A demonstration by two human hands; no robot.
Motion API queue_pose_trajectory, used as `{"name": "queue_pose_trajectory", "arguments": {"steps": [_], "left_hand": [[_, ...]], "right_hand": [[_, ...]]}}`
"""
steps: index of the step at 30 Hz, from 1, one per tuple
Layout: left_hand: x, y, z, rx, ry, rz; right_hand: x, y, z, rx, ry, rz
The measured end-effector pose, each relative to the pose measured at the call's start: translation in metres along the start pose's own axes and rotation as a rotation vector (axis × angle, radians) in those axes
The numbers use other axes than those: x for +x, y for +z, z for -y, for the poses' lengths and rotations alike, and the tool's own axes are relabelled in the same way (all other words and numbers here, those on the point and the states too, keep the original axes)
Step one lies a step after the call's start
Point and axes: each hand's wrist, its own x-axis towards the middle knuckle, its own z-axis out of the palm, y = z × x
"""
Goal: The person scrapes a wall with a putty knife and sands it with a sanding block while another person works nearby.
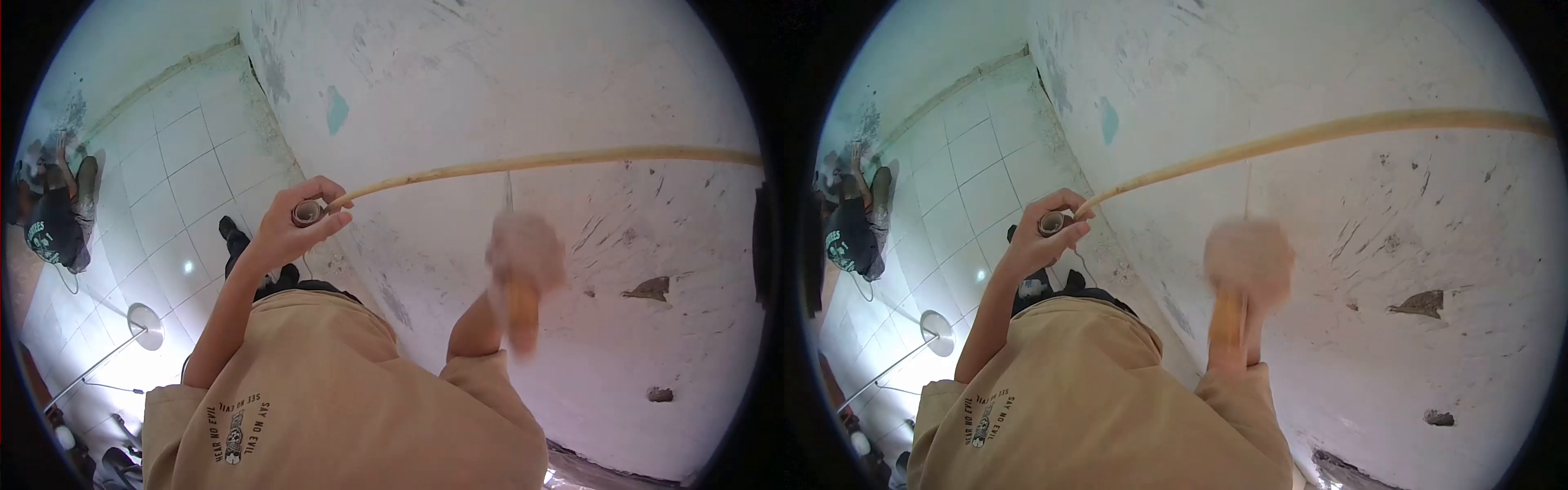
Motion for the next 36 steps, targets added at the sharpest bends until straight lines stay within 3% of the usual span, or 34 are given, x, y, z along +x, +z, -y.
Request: {"name": "queue_pose_trajectory", "arguments": {"steps": [3, 5, 6, 8, 11, 15, 17, 18, 20, 23, 24, 28, 31, 33, 34, 36], "left_hand": [[0.001, 0.002, 0.002, -0.027, 0.029, 0.007], [0.002, 0.004, 0.008, 0.020, 0.107, -0.024], [0.001, 0.004, 0.006, 0.019, 0.102, -0.028], [-0.002, 0.002, -0.002, 0.008, -0.001, 0.008], [0.002, 0.004, 0.002, 0.019, 0.032, 0.021], [-0.001, 0.005, 0.002, 0.047, 0.044, 0.011], [-0.001, 0.006, 0.004, 0.014, 0.038, 0.022], [-0.001, 0.006, 0.005, 0.016, 0.045, 0.024], [0.000, 0.005, 0.006, 0.018, 0.076, 0.017], [-0.004, 0.005, 0.002, -0.014, 0.012, -0.008], [-0.005, 0.004, 0.002, -0.009, 0.006, -0.001], [-0.001, 0.004, 0.001, 0.012, 0.025, 0.006], [-0.003, 0.005, 0.004, 0.011, 0.024, 0.022], [0.001, 0.002, 0.001, 0.020, 0.053, 0.028], [-0.002, 0.003, 0.000, 0.040, 0.049, 0.024], [-0.002, 0.002, -0.002, 0.068, 0.056, 0.018]], "right_hand": [[-0.008, 0.002, -0.017, -0.067, 0.020, 0.001], [-0.017, 0.006, -0.009, -0.096, -0.170, -0.096], [-0.017, 0.005, -0.009, -0.090, -0.166, -0.094], [-0.015, 0.001, -0.008, -0.060, -0.069, -0.012], [0.000, -0.010, -0.005, -0.032, 0.047, 0.120], [0.004, -0.010, 0.011, -0.035, -0.110, 0.132], [-0.001, -0.002, -0.018, -0.015, 0.068, -0.120], [-0.004, 0.001, -0.014, -0.020, 0.062, -0.122], [-0.002, 0.010, -0.006, -0.123, -0.185, -0.123], [-0.003, 0.002, -0.003, -0.220, -0.062, -0.114], [0.002, -0.002, -0.015, -0.027, -0.070, 0.013], [-0.004, 0.005, -0.010, -0.092, -0.179, -0.113], [-0.009, 0.002, -0.004, -0.207, -0.027, -0.116], [0.008, 0.003, -0.014, -0.054, -0.119, 0.019], [0.009, 0.012, -0.004, 0.073, -0.119, -0.109], [0.004, 0.008, 0.005, 0.044, -0.153, -0.081]]}}
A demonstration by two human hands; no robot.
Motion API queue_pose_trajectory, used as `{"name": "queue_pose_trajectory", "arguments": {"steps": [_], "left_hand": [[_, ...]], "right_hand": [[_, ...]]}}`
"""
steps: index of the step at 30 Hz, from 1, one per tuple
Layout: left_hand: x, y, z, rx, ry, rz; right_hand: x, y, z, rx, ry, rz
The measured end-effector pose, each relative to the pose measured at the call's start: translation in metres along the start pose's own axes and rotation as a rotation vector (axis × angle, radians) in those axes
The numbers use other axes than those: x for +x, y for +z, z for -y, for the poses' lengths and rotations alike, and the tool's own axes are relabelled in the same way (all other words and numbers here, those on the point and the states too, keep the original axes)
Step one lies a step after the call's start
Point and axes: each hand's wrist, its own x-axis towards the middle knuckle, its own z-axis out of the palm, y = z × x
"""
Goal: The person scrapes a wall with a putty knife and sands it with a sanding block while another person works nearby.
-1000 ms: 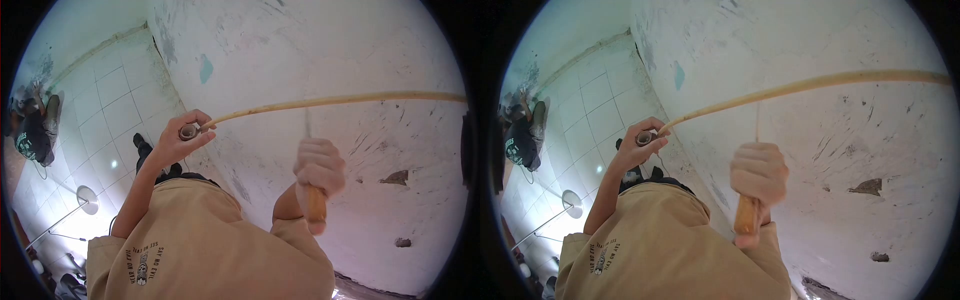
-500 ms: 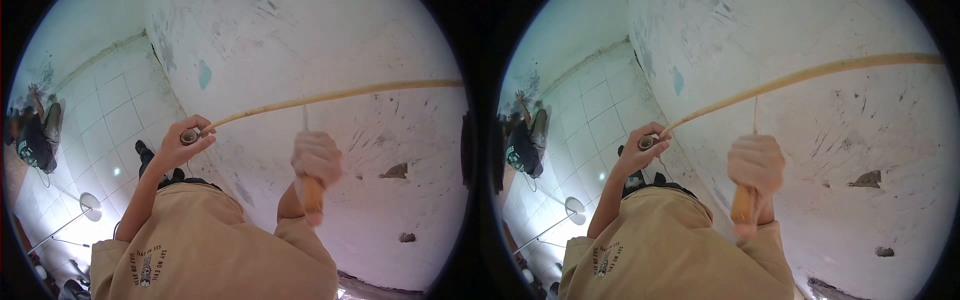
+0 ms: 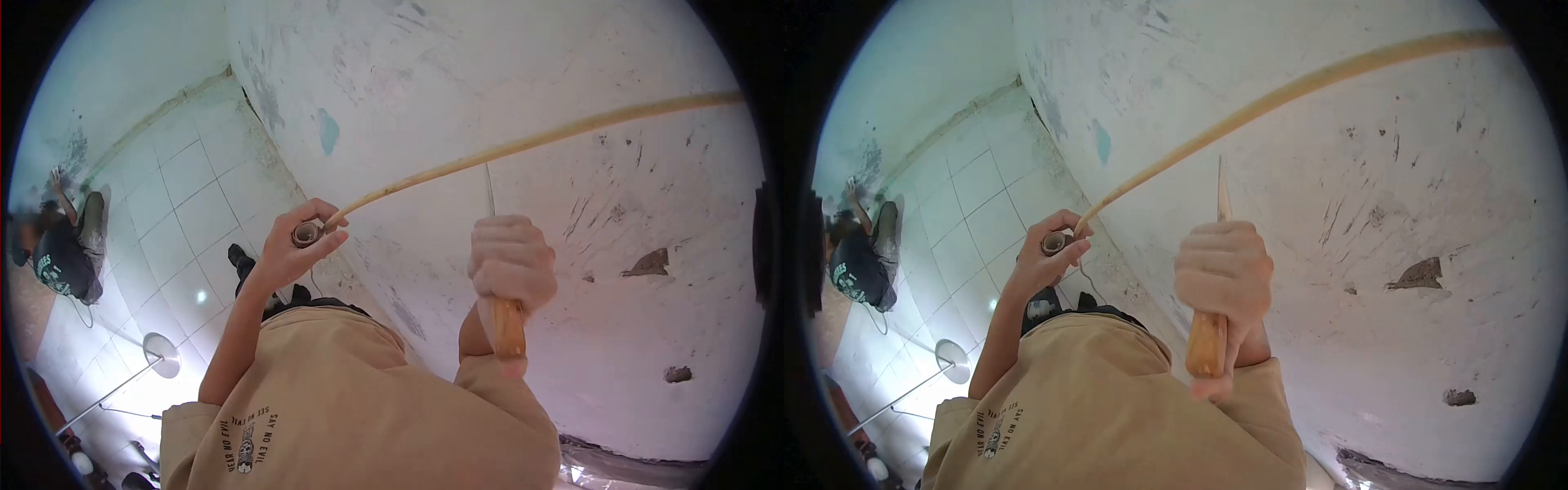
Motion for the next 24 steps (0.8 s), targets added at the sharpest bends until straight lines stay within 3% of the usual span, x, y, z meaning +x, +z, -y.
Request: {"name": "queue_pose_trajectory", "arguments": {"steps": [2, 4, 7, 9, 10, 11, 13, 14, 15, 18, 22, 24], "left_hand": [[-0.001, 0.000, 0.001, -0.073, -0.041, -0.025], [-0.002, 0.003, 0.002, -0.042, -0.030, -0.010], [0.002, 0.002, 0.009, -0.022, 0.000, -0.018], [-0.001, 0.002, 0.005, -0.004, 0.005, -0.009], [-0.002, 0.003, -0.005, -0.022, -0.082, -0.028], [-0.004, 0.003, -0.014, -0.032, -0.159, -0.045], [0.000, 0.002, 0.004, 0.001, -0.023, -0.036], [0.000, 0.004, 0.003, -0.042, -0.018, -0.062], [-0.002, 0.004, 0.002, -0.085, -0.025, -0.084], [-0.001, 0.001, 0.000, -0.076, -0.104, -0.095], [-0.002, -0.002, -0.001, -0.083, -0.044, -0.114], [-0.001, -0.002, -0.006, -0.074, -0.058, -0.119]], "right_hand": [[-0.001, -0.002, -0.004, -0.030, -0.019, 0.018], [0.004, -0.010, -0.022, -0.159, 0.066, 0.178], [0.004, -0.014, 0.002, -0.051, 0.002, 0.264], [0.008, -0.019, -0.010, -0.128, 0.082, 0.223], [0.008, -0.019, -0.015, -0.210, 0.168, 0.175], [0.002, -0.012, -0.016, -0.231, 0.153, 0.136], [-0.009, 0.006, -0.021, -0.111, 0.022, -0.087], [-0.006, -0.003, -0.004, -0.132, 0.014, 0.063], [-0.007, -0.007, -0.005, -0.145, 0.004, 0.033], [-0.008, -0.018, -0.042, -0.252, 0.188, 0.230], [0.000, -0.001, -0.005, -0.131, 0.009, 0.284], [-0.013, -0.009, -0.029, -0.177, 0.056, 0.253]]}}
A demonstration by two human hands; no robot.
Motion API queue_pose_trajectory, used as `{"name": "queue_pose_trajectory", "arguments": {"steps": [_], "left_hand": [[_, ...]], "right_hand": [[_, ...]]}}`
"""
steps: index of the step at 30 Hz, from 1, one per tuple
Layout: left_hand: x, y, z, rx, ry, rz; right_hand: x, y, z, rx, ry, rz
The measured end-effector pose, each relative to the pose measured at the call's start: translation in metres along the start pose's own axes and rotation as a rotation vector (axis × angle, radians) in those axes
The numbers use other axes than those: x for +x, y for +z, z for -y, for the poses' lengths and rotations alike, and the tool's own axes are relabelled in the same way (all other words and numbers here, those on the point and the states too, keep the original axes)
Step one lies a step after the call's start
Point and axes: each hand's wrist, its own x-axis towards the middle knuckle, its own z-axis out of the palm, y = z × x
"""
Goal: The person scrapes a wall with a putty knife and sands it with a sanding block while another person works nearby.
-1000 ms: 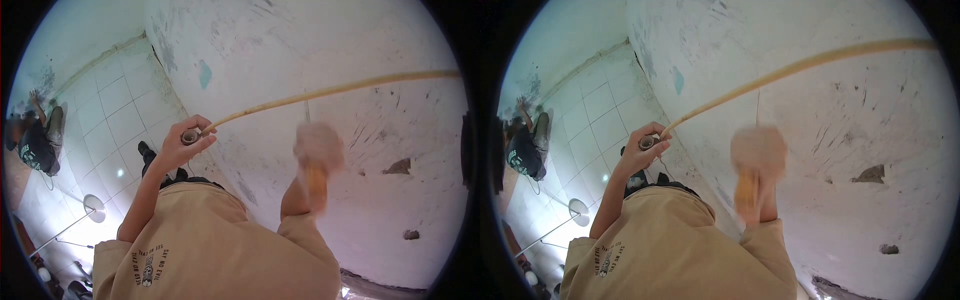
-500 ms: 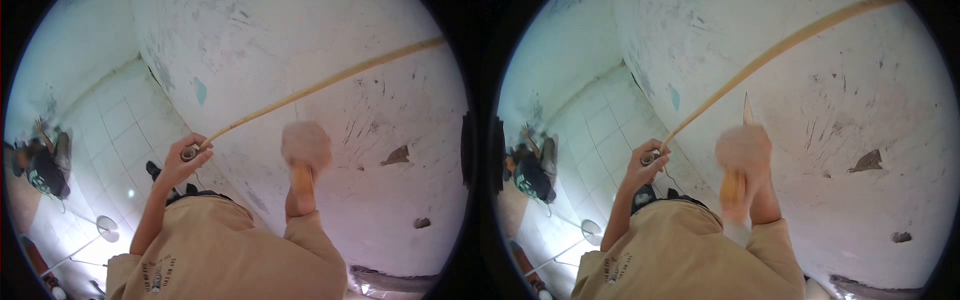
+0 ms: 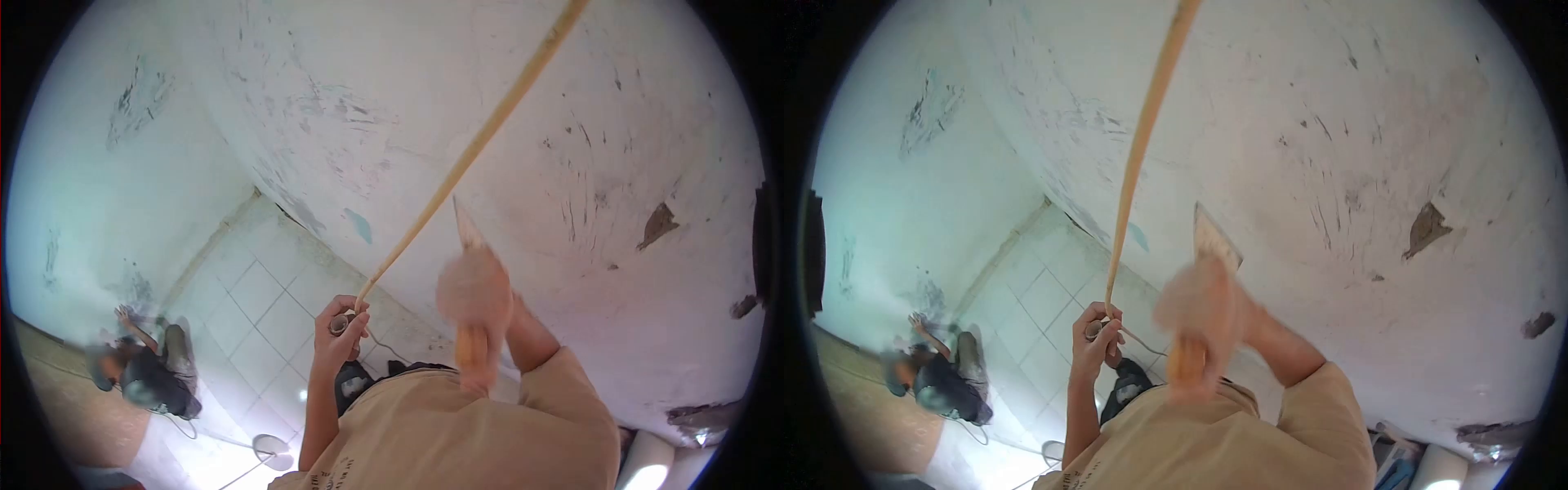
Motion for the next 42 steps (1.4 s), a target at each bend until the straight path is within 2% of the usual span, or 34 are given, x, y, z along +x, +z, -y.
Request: {"name": "queue_pose_trajectory", "arguments": {"steps": [1, 5, 10, 13, 14, 17, 18, 21, 25, 27, 29, 31, 32, 33, 35, 36, 38, 42], "left_hand": [[0.000, -0.001, -0.003, -0.017, -0.013, -0.005], [0.001, -0.010, -0.005, -0.020, -0.008, -0.050], [-0.001, -0.012, -0.006, -0.042, 0.004, -0.085], [0.001, -0.013, -0.012, 0.007, 0.028, -0.088], [-0.001, -0.013, -0.011, 0.021, 0.028, -0.087], [-0.002, -0.013, -0.010, 0.019, 0.013, -0.056], [-0.001, -0.013, -0.012, 0.023, -0.010, -0.053], [-0.003, -0.013, -0.010, 0.062, -0.002, -0.069], [-0.004, -0.015, -0.001, -0.033, -0.024, -0.037], [-0.001, -0.014, -0.001, -0.012, 0.024, -0.030], [-0.008, -0.014, -0.005, 0.026, 0.020, -0.035], [-0.013, -0.013, -0.005, -0.015, -0.013, -0.084], [-0.013, -0.013, 0.002, -0.034, 0.028, -0.064], [-0.013, -0.013, 0.007, -0.014, 0.006, -0.022], [-0.018, -0.011, 0.015, 0.013, -0.005, -0.004], [-0.016, -0.011, 0.016, 0.002, -0.050, 0.005], [-0.022, -0.007, 0.033, 0.066, -0.086, 0.040], [-0.023, -0.002, 0.067, 0.202, -0.113, 0.159]], "right_hand": [[-0.004, 0.001, -0.008, -0.043, 0.061, -0.002], [0.018, -0.008, 0.011, 0.009, 0.039, -0.011], [-0.004, -0.013, -0.012, 0.092, 0.064, -0.202], [0.005, -0.001, 0.004, 0.059, -0.008, -0.199], [0.013, -0.013, 0.024, 0.012, -0.036, -0.089], [0.013, -0.017, 0.003, 0.049, 0.061, -0.070], [0.021, -0.009, 0.011, -0.111, 0.061, -0.062], [0.019, -0.008, 0.022, -0.065, 0.009, -0.079], [0.002, 0.004, -0.018, -0.031, 0.055, -0.133], [-0.015, 0.033, -0.038, 0.161, 0.350, -0.061], [-0.030, 0.047, -0.018, 0.232, 0.384, -0.026], [-0.054, 0.067, -0.007, 0.377, 0.622, -0.006], [-0.074, 0.080, -0.009, 0.411, 0.749, 0.009], [-0.086, 0.085, 0.003, 0.408, 0.781, -0.032], [-0.097, 0.090, 0.018, 0.340, 1.034, 0.109], [-0.096, 0.089, 0.022, 0.339, 1.054, 0.101], [-0.104, 0.090, 0.034, 0.258, 1.078, 0.269], [-0.120, 0.102, 0.050, 0.076, 1.090, 0.257]]}}
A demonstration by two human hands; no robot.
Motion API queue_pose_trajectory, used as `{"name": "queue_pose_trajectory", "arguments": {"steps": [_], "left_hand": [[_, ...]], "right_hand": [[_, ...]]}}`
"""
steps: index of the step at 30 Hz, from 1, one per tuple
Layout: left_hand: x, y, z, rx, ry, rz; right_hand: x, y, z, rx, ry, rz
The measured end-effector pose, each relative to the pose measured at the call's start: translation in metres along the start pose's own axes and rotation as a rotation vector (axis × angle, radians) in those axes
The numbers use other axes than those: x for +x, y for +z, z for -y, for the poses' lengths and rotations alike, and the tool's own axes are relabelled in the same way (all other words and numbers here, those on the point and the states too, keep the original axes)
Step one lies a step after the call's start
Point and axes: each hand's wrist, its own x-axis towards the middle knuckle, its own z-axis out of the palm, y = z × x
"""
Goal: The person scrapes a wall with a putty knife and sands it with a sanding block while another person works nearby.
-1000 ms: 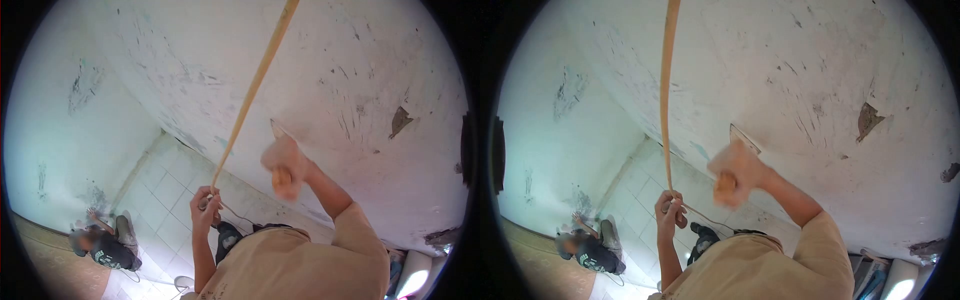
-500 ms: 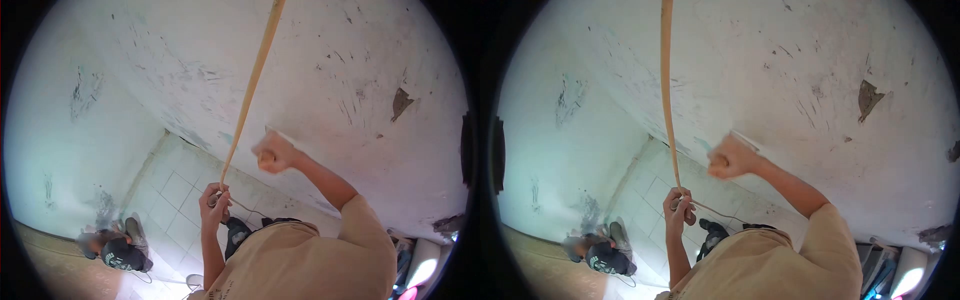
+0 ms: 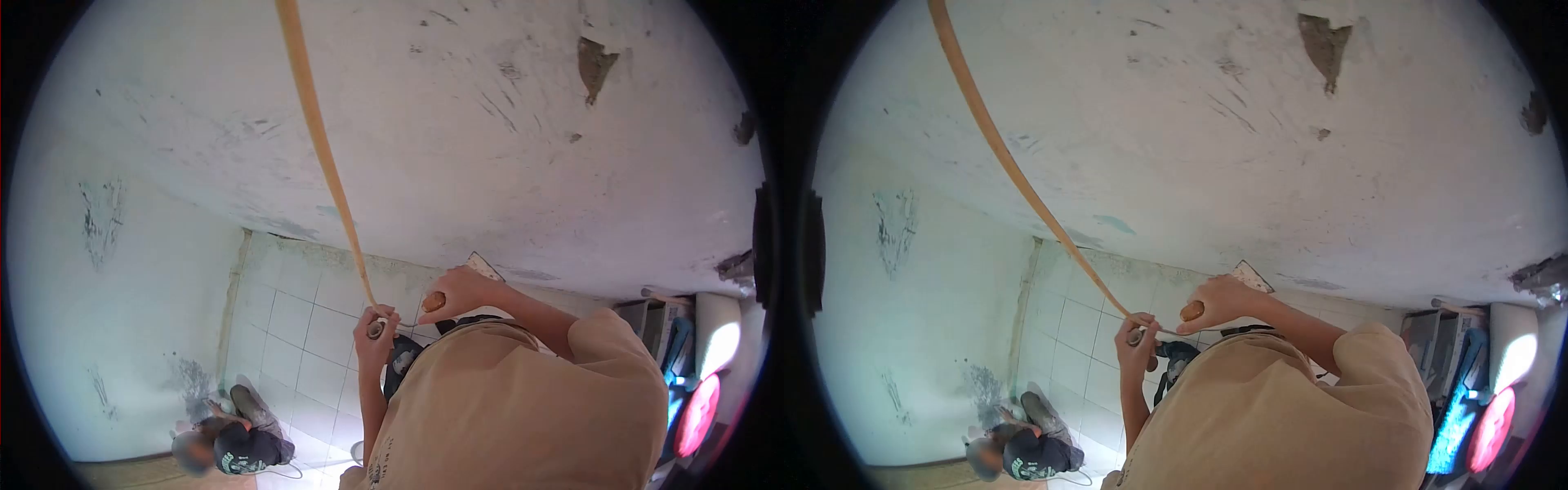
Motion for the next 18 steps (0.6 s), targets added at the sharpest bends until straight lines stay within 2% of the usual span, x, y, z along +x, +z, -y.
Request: {"name": "queue_pose_trajectory", "arguments": {"steps": [3, 5, 10, 12, 14, 15, 17, 18], "left_hand": [[0.000, -0.003, 0.007, 0.125, -0.021, 0.129], [0.000, -0.006, 0.018, 0.255, -0.232, 0.207], [-0.004, -0.013, 0.011, 0.356, -0.348, 0.381], [-0.005, -0.013, 0.015, 0.343, -0.337, 0.368], [-0.008, -0.013, 0.015, 0.330, -0.327, 0.352], [-0.009, -0.012, 0.011, 0.332, -0.334, 0.362], [-0.010, -0.010, 0.009, 0.329, -0.335, 0.358], [-0.011, -0.009, 0.011, 0.337, -0.291, 0.355]], "right_hand": [[-0.004, 0.001, 0.000, -0.106, 0.143, 0.086], [-0.009, -0.009, 0.003, 0.067, 0.190, 0.045], [-0.023, -0.048, 0.003, 0.086, 0.105, -0.130], [-0.029, -0.066, 0.017, 0.115, 0.062, -0.184], [-0.032, -0.081, 0.035, 0.542, -0.077, -0.538], [-0.031, -0.089, 0.040, 0.543, -0.085, -0.530], [-0.029, -0.102, 0.046, 1.215, -0.150, -0.464], [-0.027, -0.102, 0.044, 1.213, -0.155, -0.451]]}}
